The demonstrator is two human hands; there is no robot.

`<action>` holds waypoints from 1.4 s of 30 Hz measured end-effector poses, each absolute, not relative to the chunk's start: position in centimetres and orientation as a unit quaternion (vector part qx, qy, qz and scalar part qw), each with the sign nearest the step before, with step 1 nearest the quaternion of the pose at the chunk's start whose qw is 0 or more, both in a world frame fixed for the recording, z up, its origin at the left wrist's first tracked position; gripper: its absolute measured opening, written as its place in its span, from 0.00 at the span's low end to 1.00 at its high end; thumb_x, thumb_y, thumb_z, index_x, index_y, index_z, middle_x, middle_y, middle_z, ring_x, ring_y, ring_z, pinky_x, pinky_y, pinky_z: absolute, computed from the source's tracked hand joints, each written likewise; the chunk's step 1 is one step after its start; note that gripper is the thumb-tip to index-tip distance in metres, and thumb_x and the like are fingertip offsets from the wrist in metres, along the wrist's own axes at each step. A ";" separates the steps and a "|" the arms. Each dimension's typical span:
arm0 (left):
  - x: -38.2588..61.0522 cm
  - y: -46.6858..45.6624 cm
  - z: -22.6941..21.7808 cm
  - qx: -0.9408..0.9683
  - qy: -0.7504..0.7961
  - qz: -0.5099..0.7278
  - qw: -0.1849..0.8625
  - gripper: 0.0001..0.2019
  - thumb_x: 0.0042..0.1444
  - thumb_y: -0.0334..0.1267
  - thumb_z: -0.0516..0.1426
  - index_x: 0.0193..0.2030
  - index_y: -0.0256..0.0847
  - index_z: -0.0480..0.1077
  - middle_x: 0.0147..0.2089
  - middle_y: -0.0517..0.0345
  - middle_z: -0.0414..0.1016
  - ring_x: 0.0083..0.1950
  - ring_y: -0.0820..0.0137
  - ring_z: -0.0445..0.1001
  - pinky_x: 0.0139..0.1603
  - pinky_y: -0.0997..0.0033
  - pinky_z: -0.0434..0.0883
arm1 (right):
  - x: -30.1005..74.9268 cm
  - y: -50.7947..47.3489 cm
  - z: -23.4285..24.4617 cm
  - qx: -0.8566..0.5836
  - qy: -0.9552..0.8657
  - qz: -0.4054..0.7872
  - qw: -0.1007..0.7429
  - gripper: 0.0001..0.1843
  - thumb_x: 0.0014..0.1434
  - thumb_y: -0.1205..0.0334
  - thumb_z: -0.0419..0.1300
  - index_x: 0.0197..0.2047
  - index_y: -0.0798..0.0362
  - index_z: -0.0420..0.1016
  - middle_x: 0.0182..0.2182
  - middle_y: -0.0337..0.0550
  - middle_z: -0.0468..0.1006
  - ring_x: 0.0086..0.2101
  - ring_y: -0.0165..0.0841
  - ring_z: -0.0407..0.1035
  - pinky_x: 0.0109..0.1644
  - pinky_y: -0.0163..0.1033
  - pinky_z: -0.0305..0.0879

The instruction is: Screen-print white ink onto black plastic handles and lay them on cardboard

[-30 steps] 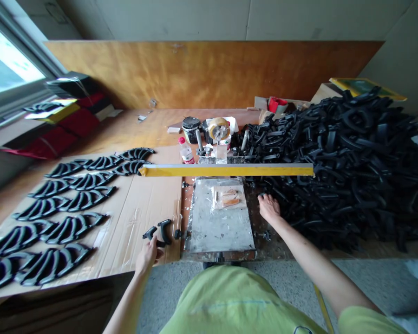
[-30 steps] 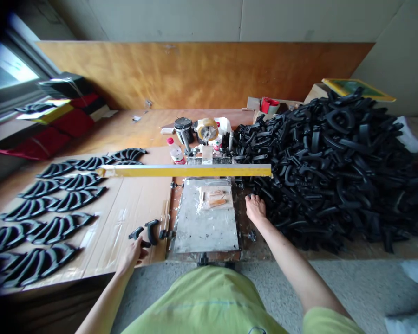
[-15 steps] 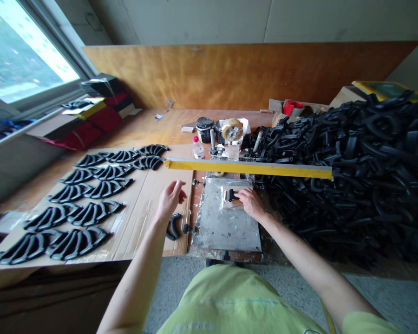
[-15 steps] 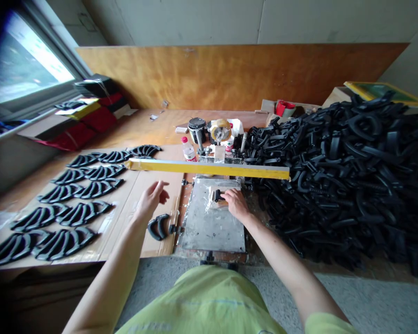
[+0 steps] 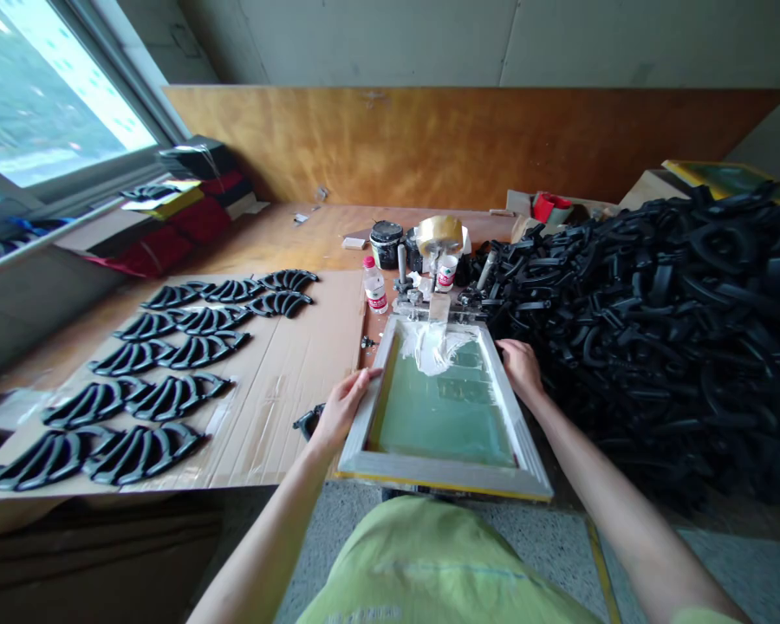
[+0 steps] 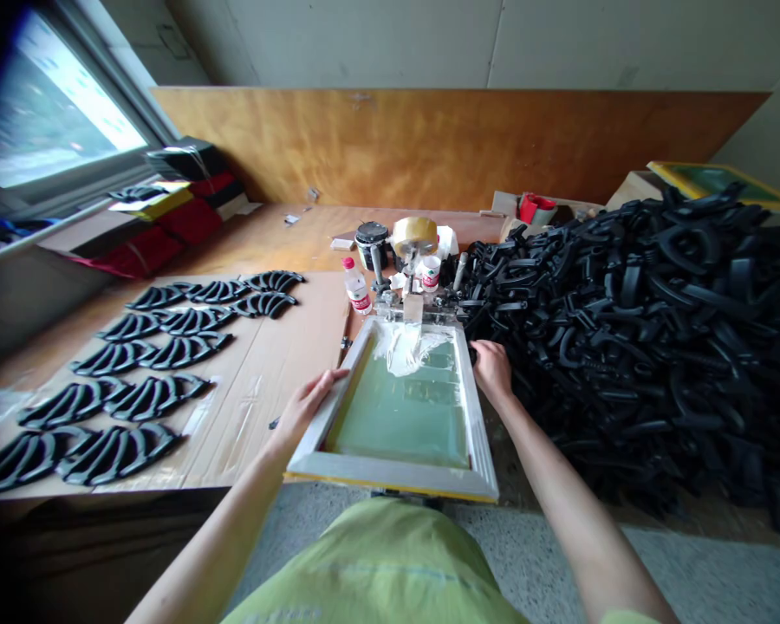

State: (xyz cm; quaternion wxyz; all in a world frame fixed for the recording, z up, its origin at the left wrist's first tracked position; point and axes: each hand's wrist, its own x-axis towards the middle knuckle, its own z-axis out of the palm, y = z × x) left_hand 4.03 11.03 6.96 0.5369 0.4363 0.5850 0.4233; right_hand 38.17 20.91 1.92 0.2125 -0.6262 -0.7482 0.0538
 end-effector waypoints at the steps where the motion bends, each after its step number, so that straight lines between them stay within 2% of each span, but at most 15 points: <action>1: 3.9 10.4 5.4 0.429 0.593 0.408 0.546 0.31 0.52 0.58 0.56 0.56 0.38 0.71 0.35 0.56 0.77 0.32 0.69 0.71 0.30 0.75 0.66 | 37.9 21.9 2.7 -0.627 -0.739 0.041 0.243 0.22 0.60 0.69 0.47 0.55 0.54 0.71 0.49 0.53 0.72 0.50 0.42 0.65 0.56 0.49 0.60; 3: 4.0 9.7 2.5 0.421 0.609 0.392 0.547 0.35 0.51 0.56 0.58 0.63 0.42 0.63 0.33 0.58 0.76 0.30 0.70 0.71 0.29 0.75 0.66 | 35.8 23.8 4.1 -0.589 -0.754 0.014 0.289 0.24 0.59 0.66 0.53 0.59 0.54 0.66 0.55 0.53 0.67 0.52 0.42 0.63 0.57 0.48 0.60; 5: 4.1 9.5 0.1 0.426 0.634 0.380 0.521 0.36 0.52 0.56 0.57 0.66 0.45 0.58 0.33 0.60 0.76 0.30 0.70 0.72 0.30 0.75 0.67 | 32.7 25.5 5.2 -0.534 -0.801 0.002 0.271 0.27 0.56 0.65 0.59 0.59 0.55 0.64 0.56 0.53 0.65 0.53 0.42 0.61 0.57 0.47 0.60; 7: 4.1 9.5 -1.5 0.435 0.655 0.372 0.493 0.34 0.53 0.56 0.56 0.65 0.45 0.60 0.35 0.59 0.77 0.33 0.70 0.73 0.32 0.74 0.68 | 29.7 26.5 5.5 -0.507 -0.839 0.016 0.197 0.21 0.55 0.66 0.60 0.53 0.56 0.69 0.48 0.52 0.70 0.49 0.42 0.64 0.52 0.45 0.63; 10: 4.0 9.7 -2.9 0.439 0.664 0.367 0.482 0.33 0.53 0.56 0.55 0.63 0.43 0.62 0.36 0.58 0.77 0.35 0.68 0.74 0.36 0.73 0.69 | 27.6 25.9 4.6 -0.496 -0.861 0.044 0.104 0.08 0.57 0.71 0.55 0.39 0.56 0.72 0.36 0.50 0.74 0.41 0.40 0.66 0.44 0.42 0.63; 15: 3.9 9.6 -3.8 0.440 0.654 0.375 0.487 0.33 0.54 0.57 0.54 0.63 0.41 0.62 0.38 0.55 0.77 0.36 0.68 0.74 0.37 0.71 0.69 | 29.4 21.7 3.6 -0.348 -0.930 0.069 0.094 0.10 0.52 0.77 0.53 0.34 0.56 0.72 0.33 0.48 0.74 0.40 0.38 0.65 0.42 0.38 0.60; 19: 3.9 9.5 -3.7 0.445 0.658 0.379 0.475 0.32 0.54 0.57 0.54 0.61 0.42 0.63 0.39 0.55 0.77 0.38 0.67 0.74 0.38 0.71 0.69 | 30.5 21.0 4.8 -0.264 -0.954 0.118 0.086 0.07 0.53 0.73 0.55 0.31 0.54 0.72 0.30 0.43 0.74 0.35 0.35 0.65 0.39 0.37 0.60; 22: 4.0 9.4 -3.0 0.441 0.660 0.379 0.477 0.31 0.54 0.57 0.54 0.60 0.42 0.64 0.38 0.55 0.77 0.36 0.68 0.74 0.37 0.72 0.69 | 30.0 21.4 4.7 -0.318 -0.934 0.107 0.121 0.07 0.54 0.73 0.56 0.31 0.53 0.72 0.30 0.42 0.74 0.35 0.34 0.66 0.38 0.36 0.60; 27: 4.2 9.2 -1.4 0.423 0.650 0.381 0.504 0.31 0.53 0.57 0.55 0.61 0.44 0.62 0.36 0.58 0.77 0.31 0.69 0.73 0.30 0.74 0.67 | 30.0 19.0 2.4 -0.329 -0.924 0.070 0.181 0.16 0.53 0.77 0.53 0.42 0.56 0.73 0.40 0.48 0.75 0.44 0.38 0.66 0.46 0.39 0.63; 32: 4.3 9.1 0.7 0.400 0.637 0.389 0.533 0.33 0.52 0.56 0.57 0.62 0.42 0.61 0.33 0.58 0.77 0.29 0.71 0.73 0.27 0.76 0.66 | 29.9 20.4 4.4 -0.364 -0.906 0.110 0.187 0.09 0.58 0.65 0.60 0.43 0.49 0.74 0.36 0.41 0.77 0.37 0.34 0.69 0.42 0.36 0.64; 34: 4.0 9.3 2.2 0.395 0.623 0.392 0.550 0.34 0.51 0.55 0.58 0.63 0.42 0.60 0.31 0.59 0.76 0.27 0.71 0.72 0.25 0.77 0.65 | 29.1 23.0 6.0 -0.421 -0.879 0.101 0.201 0.18 0.57 0.61 0.62 0.51 0.44 0.71 0.39 0.38 0.77 0.37 0.33 0.70 0.40 0.36 0.64; 36: 3.7 9.7 4.3 0.392 0.607 0.397 0.566 0.35 0.50 0.54 0.60 0.63 0.43 0.60 0.31 0.60 0.75 0.26 0.72 0.71 0.24 0.78 0.64 | 29.0 25.7 7.2 -0.474 -0.850 0.087 0.213 0.29 0.55 0.60 0.64 0.59 0.39 0.65 0.41 0.37 0.77 0.37 0.34 0.71 0.39 0.35 0.64; 37: 3.6 10.1 5.4 0.391 0.596 0.405 0.572 0.34 0.50 0.54 0.60 0.62 0.43 0.62 0.32 0.60 0.75 0.26 0.73 0.71 0.23 0.78 0.64 | 29.5 27.0 7.5 -0.497 -0.835 0.081 0.221 0.31 0.54 0.60 0.64 0.60 0.38 0.63 0.41 0.38 0.77 0.36 0.34 0.71 0.38 0.36 0.64; 39: 3.6 11.0 7.8 0.391 0.571 0.435 0.576 0.29 0.50 0.55 0.59 0.56 0.41 0.68 0.33 0.59 0.76 0.26 0.74 0.71 0.24 0.78 0.64 | 31.7 28.9 7.7 -0.542 -0.797 0.080 0.255 0.27 0.56 0.60 0.62 0.59 0.41 0.66 0.39 0.39 0.78 0.35 0.34 0.71 0.38 0.36 0.64; 42: 4.3 13.2 11.1 0.408 0.530 0.523 0.529 0.23 0.52 0.56 0.57 0.45 0.38 0.73 0.36 0.57 0.76 0.31 0.72 0.73 0.29 0.76 0.68 | 36.3 29.6 6.2 -0.629 -0.695 0.125 0.325 0.14 0.59 0.61 0.55 0.47 0.50 0.74 0.34 0.43 0.78 0.33 0.34 0.70 0.38 0.37 0.64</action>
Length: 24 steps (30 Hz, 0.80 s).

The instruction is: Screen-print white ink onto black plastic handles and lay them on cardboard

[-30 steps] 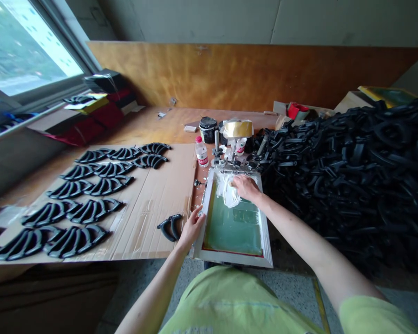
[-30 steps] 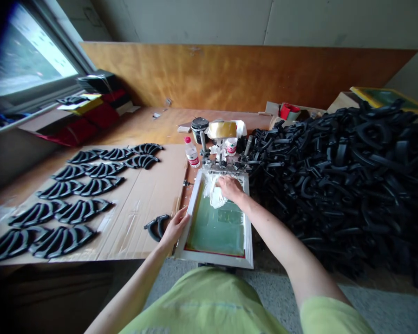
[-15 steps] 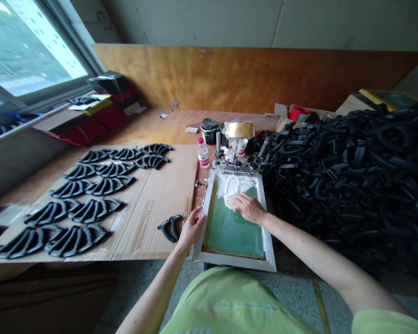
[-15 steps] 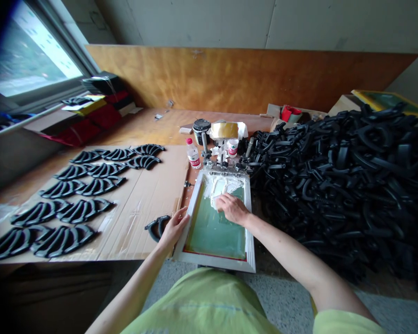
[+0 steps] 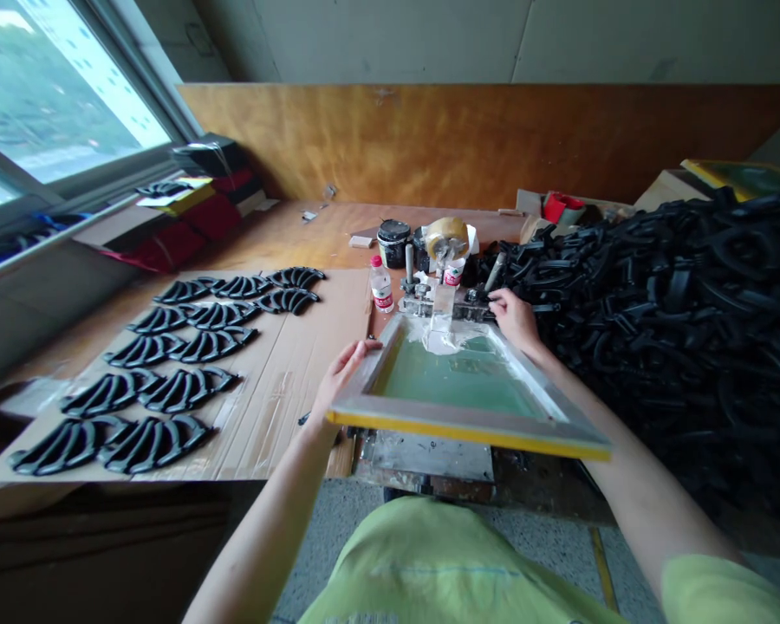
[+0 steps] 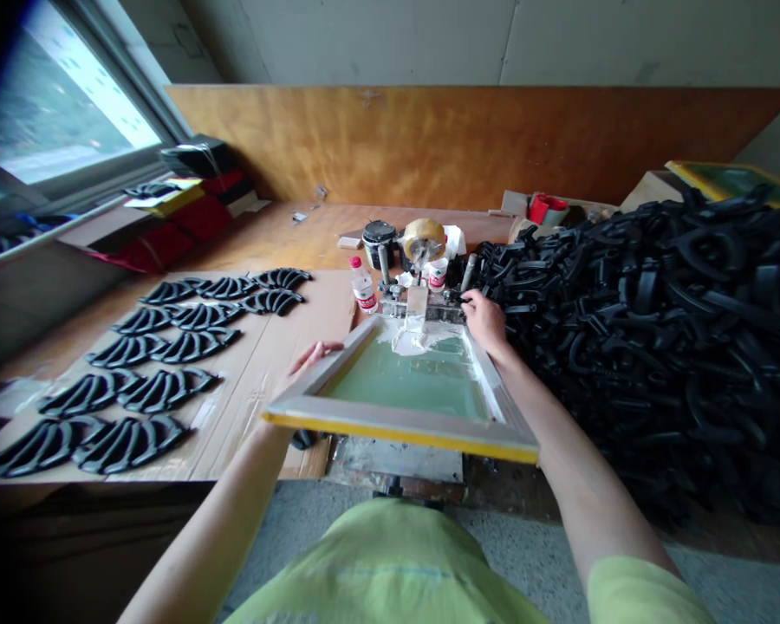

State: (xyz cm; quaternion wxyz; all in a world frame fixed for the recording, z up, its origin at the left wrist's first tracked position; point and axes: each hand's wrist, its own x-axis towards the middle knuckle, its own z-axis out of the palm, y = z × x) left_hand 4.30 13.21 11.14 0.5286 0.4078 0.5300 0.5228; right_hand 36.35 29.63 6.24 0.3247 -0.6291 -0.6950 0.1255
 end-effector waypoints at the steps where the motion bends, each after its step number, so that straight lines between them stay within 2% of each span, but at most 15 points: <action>1: 4.7 14.1 12.1 0.416 0.515 0.550 0.510 0.22 0.53 0.55 0.56 0.44 0.38 0.73 0.37 0.56 0.77 0.33 0.71 0.74 0.32 0.76 0.70 | 37.6 29.3 5.4 -0.655 -0.662 0.147 0.335 0.12 0.59 0.61 0.53 0.43 0.53 0.75 0.32 0.45 0.78 0.32 0.34 0.70 0.38 0.37 0.64; 4: 5.6 16.5 14.2 0.416 0.486 0.590 0.494 0.20 0.54 0.52 0.56 0.46 0.38 0.71 0.37 0.55 0.77 0.37 0.69 0.75 0.34 0.74 0.71 | 38.8 26.6 2.2 -0.670 -0.637 0.200 0.326 0.11 0.58 0.58 0.53 0.37 0.54 0.74 0.30 0.45 0.77 0.31 0.34 0.69 0.37 0.38 0.65; 7: 6.1 17.4 14.1 0.379 0.481 0.619 0.491 0.21 0.55 0.53 0.54 0.48 0.38 0.69 0.36 0.55 0.77 0.35 0.71 0.76 0.31 0.75 0.71 | 36.5 23.2 -0.3 -0.571 -0.748 0.214 0.261 0.13 0.54 0.59 0.61 0.43 0.51 0.74 0.34 0.42 0.76 0.37 0.35 0.69 0.44 0.41 0.65; 9: 6.8 16.7 12.4 0.355 0.484 0.632 0.489 0.23 0.56 0.55 0.53 0.50 0.40 0.67 0.38 0.54 0.78 0.34 0.72 0.76 0.29 0.76 0.71 | 34.4 21.1 -0.8 -0.516 -0.811 0.183 0.206 0.15 0.52 0.62 0.64 0.44 0.49 0.74 0.37 0.43 0.75 0.42 0.37 0.68 0.49 0.43 0.63; 10: 7.3 15.9 11.2 0.349 0.493 0.612 0.511 0.24 0.56 0.56 0.53 0.51 0.40 0.66 0.39 0.53 0.78 0.34 0.71 0.76 0.28 0.76 0.71 | 33.3 20.2 -0.6 -0.509 -0.824 0.161 0.192 0.13 0.52 0.63 0.64 0.43 0.49 0.75 0.38 0.43 0.74 0.42 0.37 0.67 0.49 0.43 0.63; 12: 8.6 13.8 8.3 0.334 0.518 0.509 0.601 0.28 0.54 0.59 0.54 0.53 0.38 0.66 0.41 0.48 0.78 0.34 0.68 0.77 0.27 0.74 0.71 | 31.2 18.1 0.4 -0.510 -0.828 0.128 0.194 0.06 0.56 0.63 0.62 0.39 0.50 0.76 0.37 0.44 0.72 0.42 0.36 0.66 0.49 0.42 0.63; 14: 10.1 11.3 5.6 0.297 0.529 0.399 0.687 0.31 0.53 0.61 0.54 0.52 0.36 0.66 0.43 0.43 0.78 0.37 0.64 0.78 0.27 0.71 0.72 | 29.2 15.9 1.5 -0.480 -0.846 0.102 0.209 0.04 0.59 0.62 0.60 0.37 0.51 0.76 0.35 0.44 0.72 0.41 0.36 0.65 0.47 0.41 0.63; 16: 10.6 9.2 3.3 0.247 0.539 0.371 0.715 0.30 0.53 0.62 0.54 0.48 0.36 0.68 0.44 0.42 0.78 0.39 0.62 0.78 0.27 0.71 0.72 | 27.7 13.9 2.1 -0.407 -0.884 0.089 0.211 0.06 0.61 0.61 0.58 0.39 0.51 0.76 0.34 0.45 0.72 0.41 0.36 0.65 0.47 0.41 0.63; 18: 9.2 7.7 1.3 0.214 0.564 0.384 0.699 0.28 0.52 0.62 0.54 0.42 0.35 0.71 0.40 0.44 0.79 0.37 0.64 0.78 0.26 0.74 0.70 | 27.8 13.0 1.9 -0.358 -0.906 0.096 0.205 0.08 0.62 0.61 0.57 0.42 0.49 0.76 0.34 0.44 0.73 0.40 0.35 0.66 0.47 0.41 0.63; 19: 7.7 7.1 0.3 0.206 0.587 0.389 0.679 0.28 0.52 0.62 0.54 0.38 0.34 0.73 0.38 0.44 0.79 0.35 0.65 0.77 0.25 0.75 0.68 | 28.8 13.1 1.4 -0.375 -0.899 0.097 0.203 0.08 0.62 0.61 0.56 0.43 0.49 0.76 0.35 0.43 0.74 0.40 0.35 0.67 0.47 0.41 0.64; 21: 3.2 6.1 -1.8 0.196 0.650 0.393 0.620 0.29 0.52 0.63 0.51 0.31 0.34 0.74 0.35 0.44 0.79 0.31 0.66 0.76 0.23 0.75 0.67 | 32.2 14.4 0.1 -0.500 -0.843 0.081 0.181 0.10 0.63 0.62 0.54 0.42 0.50 0.76 0.35 0.45 0.75 0.39 0.34 0.69 0.44 0.39 0.65; 24: -4.4 4.2 -5.0 0.166 0.767 0.361 0.504 0.29 0.55 0.60 0.46 0.24 0.35 0.71 0.30 0.46 0.78 0.27 0.67 0.74 0.22 0.73 0.66 | 38.2 17.2 -2.2 -0.708 -0.703 0.058 0.032 0.12 0.63 0.64 0.52 0.46 0.55 0.74 0.38 0.54 0.76 0.38 0.37 0.71 0.41 0.40 0.66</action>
